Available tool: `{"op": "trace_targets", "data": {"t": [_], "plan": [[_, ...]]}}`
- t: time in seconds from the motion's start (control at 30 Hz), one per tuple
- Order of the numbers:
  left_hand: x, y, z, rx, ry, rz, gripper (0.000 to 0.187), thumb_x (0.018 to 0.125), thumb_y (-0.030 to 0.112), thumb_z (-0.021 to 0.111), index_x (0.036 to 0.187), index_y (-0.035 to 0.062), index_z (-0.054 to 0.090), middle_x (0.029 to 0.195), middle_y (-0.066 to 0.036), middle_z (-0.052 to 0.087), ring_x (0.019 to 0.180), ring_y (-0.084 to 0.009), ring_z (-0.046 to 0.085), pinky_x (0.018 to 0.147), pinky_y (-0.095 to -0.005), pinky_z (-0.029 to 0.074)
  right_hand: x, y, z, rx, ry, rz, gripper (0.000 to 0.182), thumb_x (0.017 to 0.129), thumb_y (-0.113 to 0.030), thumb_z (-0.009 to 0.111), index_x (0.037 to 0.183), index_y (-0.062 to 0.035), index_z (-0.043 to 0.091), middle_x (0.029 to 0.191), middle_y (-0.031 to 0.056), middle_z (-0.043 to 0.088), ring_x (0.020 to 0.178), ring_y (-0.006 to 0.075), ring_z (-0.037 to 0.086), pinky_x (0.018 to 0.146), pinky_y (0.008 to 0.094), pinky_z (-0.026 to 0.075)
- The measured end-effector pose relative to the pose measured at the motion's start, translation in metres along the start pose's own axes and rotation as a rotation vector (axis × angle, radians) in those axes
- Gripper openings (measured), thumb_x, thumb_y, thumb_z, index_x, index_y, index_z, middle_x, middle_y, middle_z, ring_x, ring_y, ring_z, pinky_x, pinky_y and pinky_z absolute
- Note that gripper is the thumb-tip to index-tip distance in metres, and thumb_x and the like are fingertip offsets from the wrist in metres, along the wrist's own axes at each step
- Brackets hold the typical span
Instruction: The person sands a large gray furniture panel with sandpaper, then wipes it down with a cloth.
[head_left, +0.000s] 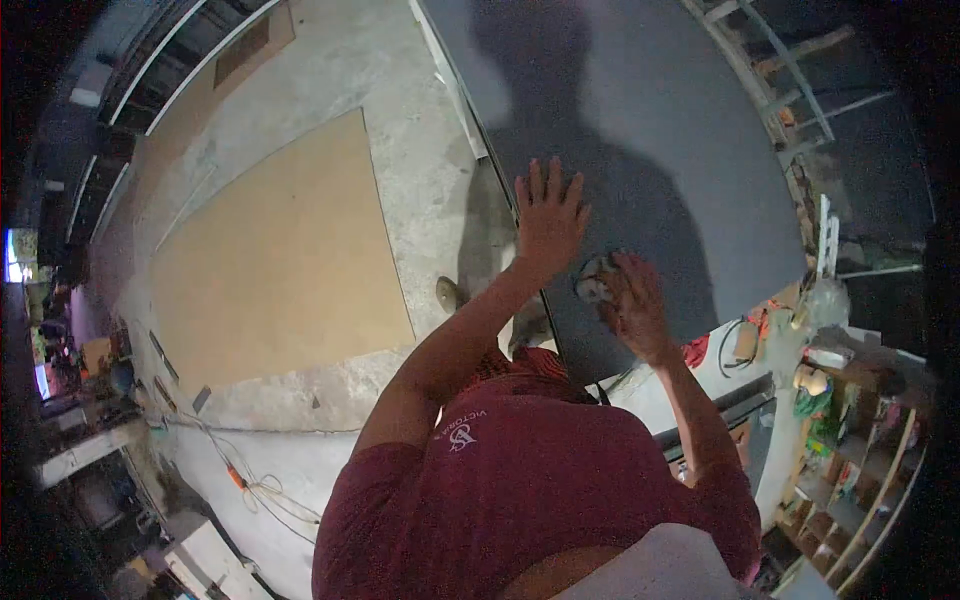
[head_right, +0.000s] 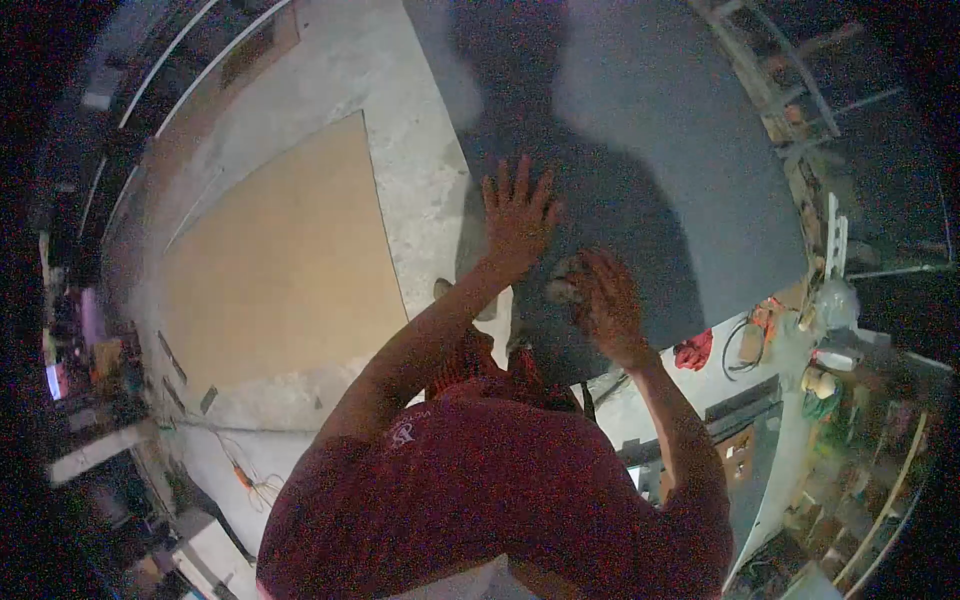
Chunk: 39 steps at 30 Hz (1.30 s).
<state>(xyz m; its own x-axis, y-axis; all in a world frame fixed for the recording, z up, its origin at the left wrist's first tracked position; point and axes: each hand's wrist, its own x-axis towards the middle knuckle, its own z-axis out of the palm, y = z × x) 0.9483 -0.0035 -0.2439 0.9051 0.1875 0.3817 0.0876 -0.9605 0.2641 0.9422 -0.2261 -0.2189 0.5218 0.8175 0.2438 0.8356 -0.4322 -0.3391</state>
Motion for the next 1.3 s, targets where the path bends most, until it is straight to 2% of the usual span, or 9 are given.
{"op": "trace_targets", "data": {"t": [0.07, 0.1, 0.17, 0.2, 0.43, 0.6, 1.0, 1.2, 1.3], "plan": [[0.009, -0.021, -0.002, -0.072, -0.016, 0.074, 0.05, 0.09, 0.04, 0.05, 0.129, 0.0093, 0.049, 0.14, -0.022, 0.036, 0.132, -0.0462, 0.024, 0.105, -0.063, 0.017, -0.001, -0.004, 0.001, 0.071, 0.011, 0.083, 0.044, 0.091, -0.024, 0.052, 0.133, -0.0108, 0.045, 0.141, 0.0166, 0.036, 0.13, 0.0361, 0.034, 0.106, 0.0481, 0.026], [0.017, -0.034, -0.005, -0.132, -0.026, 0.142, 0.05, 0.09, 0.041, 0.051, 0.128, 0.0089, 0.05, 0.139, -0.022, 0.037, 0.132, -0.0461, 0.025, 0.105, -0.0623, 0.018, -0.008, 0.004, 0.005, 0.586, 0.189, 0.374, 0.048, 0.087, -0.019, 0.058, 0.132, -0.0111, 0.044, 0.137, 0.0171, 0.04, 0.126, 0.0364, 0.038, 0.103, 0.0481, 0.031], [0.037, -0.065, 0.001, -0.145, 0.011, 0.218, 0.051, 0.088, 0.043, 0.052, 0.128, 0.0112, 0.05, 0.139, -0.02, 0.038, 0.13, -0.0447, 0.028, 0.105, -0.0614, 0.019, -0.026, 0.014, 0.008, 0.427, 0.372, 0.641, 0.05, 0.084, -0.015, 0.061, 0.13, -0.0099, 0.044, 0.133, 0.0181, 0.043, 0.122, 0.0367, 0.042, 0.099, 0.0469, 0.037], [0.052, -0.081, 0.004, -0.144, 0.06, 0.263, 0.052, 0.087, 0.045, 0.054, 0.128, 0.0135, 0.05, 0.138, -0.017, 0.039, 0.129, -0.0434, 0.032, 0.105, -0.0604, 0.021, -0.036, 0.015, 0.007, -0.246, 0.314, 0.605, 0.047, 0.086, -0.015, 0.059, 0.13, -0.0085, 0.045, 0.132, 0.0186, 0.043, 0.122, 0.0367, 0.042, 0.099, 0.0457, 0.038], [0.156, -0.193, 0.024, -0.229, 0.063, 0.419, 0.056, 0.082, 0.044, 0.059, 0.126, 0.0105, 0.052, 0.138, -0.02, 0.04, 0.128, -0.0443, 0.032, 0.103, -0.0607, 0.022, -0.028, -0.099, 0.058, -0.369, 0.454, 1.167, 0.044, 0.088, -0.011, 0.057, 0.128, 0.0004, 0.044, 0.136, 0.0228, 0.038, 0.125, 0.0384, 0.038, 0.103, 0.0434, 0.034], [0.175, -0.208, 0.013, -0.277, -0.185, 0.377, 0.062, 0.089, 0.05, 0.043, 0.137, 0.0108, 0.041, 0.149, -0.02, 0.021, 0.137, -0.0449, 0.012, 0.11, -0.0572, 0.003, 0.062, -0.155, 0.084, -0.399, 0.502, 1.388, 0.048, 0.082, -0.005, 0.057, 0.129, -0.0035, 0.045, 0.135, 0.0224, 0.039, 0.125, 0.0401, 0.037, 0.102, 0.0483, 0.032], [0.246, -0.23, 0.007, -0.346, -0.498, 0.582, 0.069, 0.089, 0.053, 0.044, 0.141, 0.0086, 0.034, 0.152, -0.017, 0.014, 0.138, -0.0454, 0.004, 0.111, -0.0535, 0.001, 0.183, -0.105, 0.125, -0.461, 0.444, 1.162, 0.044, 0.092, -0.019, 0.052, 0.132, -0.0046, 0.041, 0.139, 0.0193, 0.038, 0.128, 0.037, 0.035, 0.102, 0.0471, 0.032], [0.363, -0.333, 0.097, -0.428, 0.051, 0.472, 0.066, 0.078, 0.046, 0.064, 0.131, 0.0098, 0.049, 0.147, -0.02, 0.024, 0.135, -0.0481, 0.013, 0.108, -0.0603, 0.01, 0.324, 0.01, 0.157, -0.555, 0.408, 0.801, 0.043, 0.09, -0.022, 0.055, 0.129, -0.0058, 0.045, 0.133, 0.0232, 0.042, 0.121, 0.0439, 0.04, 0.099, 0.0527, 0.035], [0.412, -0.369, 0.098, -0.384, 0.126, 0.458, 0.064, 0.076, 0.047, 0.066, 0.125, 0.0078, 0.054, 0.143, -0.024, 0.03, 0.132, -0.052, 0.017, 0.106, -0.0633, 0.013, 0.442, 0.028, 0.135, -0.422, 0.374, 0.609, 0.044, 0.085, -0.019, 0.059, 0.126, -0.0071, 0.047, 0.131, 0.0223, 0.044, 0.117, 0.043, 0.044, 0.093, 0.0534, 0.039]]}}
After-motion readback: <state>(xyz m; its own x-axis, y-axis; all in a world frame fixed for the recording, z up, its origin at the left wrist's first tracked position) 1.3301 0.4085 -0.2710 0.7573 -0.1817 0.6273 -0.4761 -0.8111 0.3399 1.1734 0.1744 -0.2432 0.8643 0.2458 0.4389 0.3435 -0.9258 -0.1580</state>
